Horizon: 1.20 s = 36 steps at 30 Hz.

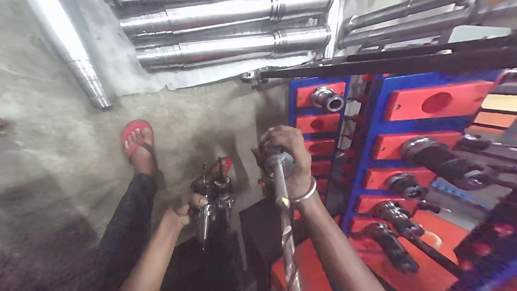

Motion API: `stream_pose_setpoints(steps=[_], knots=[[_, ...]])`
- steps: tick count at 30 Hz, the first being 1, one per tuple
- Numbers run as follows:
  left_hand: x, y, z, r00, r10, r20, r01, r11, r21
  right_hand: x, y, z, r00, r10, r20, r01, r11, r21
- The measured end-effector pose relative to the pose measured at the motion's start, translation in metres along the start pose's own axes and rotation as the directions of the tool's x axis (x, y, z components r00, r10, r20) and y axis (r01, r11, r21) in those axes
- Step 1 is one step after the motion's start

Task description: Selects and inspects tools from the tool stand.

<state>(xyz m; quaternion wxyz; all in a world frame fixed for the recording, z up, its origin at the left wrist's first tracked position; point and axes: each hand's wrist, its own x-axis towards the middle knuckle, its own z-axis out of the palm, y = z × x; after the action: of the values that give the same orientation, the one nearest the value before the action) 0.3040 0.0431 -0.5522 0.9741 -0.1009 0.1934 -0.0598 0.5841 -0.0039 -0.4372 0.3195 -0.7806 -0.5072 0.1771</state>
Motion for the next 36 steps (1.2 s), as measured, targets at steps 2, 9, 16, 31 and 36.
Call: stream_pose_setpoints(steps=[2,9,16,31,36], knots=[[-0.002,0.003,0.010,0.997,0.019,-0.069,-0.018,1.000,0.013,0.000,-0.002,0.000,1.000,0.008,0.008,-0.007,1.000,-0.025],[0.002,0.004,0.015,0.992,0.116,0.047,-0.117,0.993,0.012,-0.002,-0.003,0.000,1.000,0.014,0.008,-0.013,0.996,-0.093],[-0.002,-0.002,0.011,0.979,0.014,-0.205,-0.001,0.998,0.063,-0.004,-0.005,-0.002,0.970,0.220,0.107,-0.190,0.953,-0.238],[-0.003,-0.005,0.006,0.979,0.044,-0.200,-0.038,0.999,0.037,-0.101,0.026,0.007,0.164,0.850,0.501,-0.962,0.250,-0.109],[0.003,-0.005,0.003,0.993,-0.001,-0.114,0.000,1.000,-0.011,-0.146,0.030,0.020,0.083,0.887,0.454,-0.991,0.123,-0.058]])
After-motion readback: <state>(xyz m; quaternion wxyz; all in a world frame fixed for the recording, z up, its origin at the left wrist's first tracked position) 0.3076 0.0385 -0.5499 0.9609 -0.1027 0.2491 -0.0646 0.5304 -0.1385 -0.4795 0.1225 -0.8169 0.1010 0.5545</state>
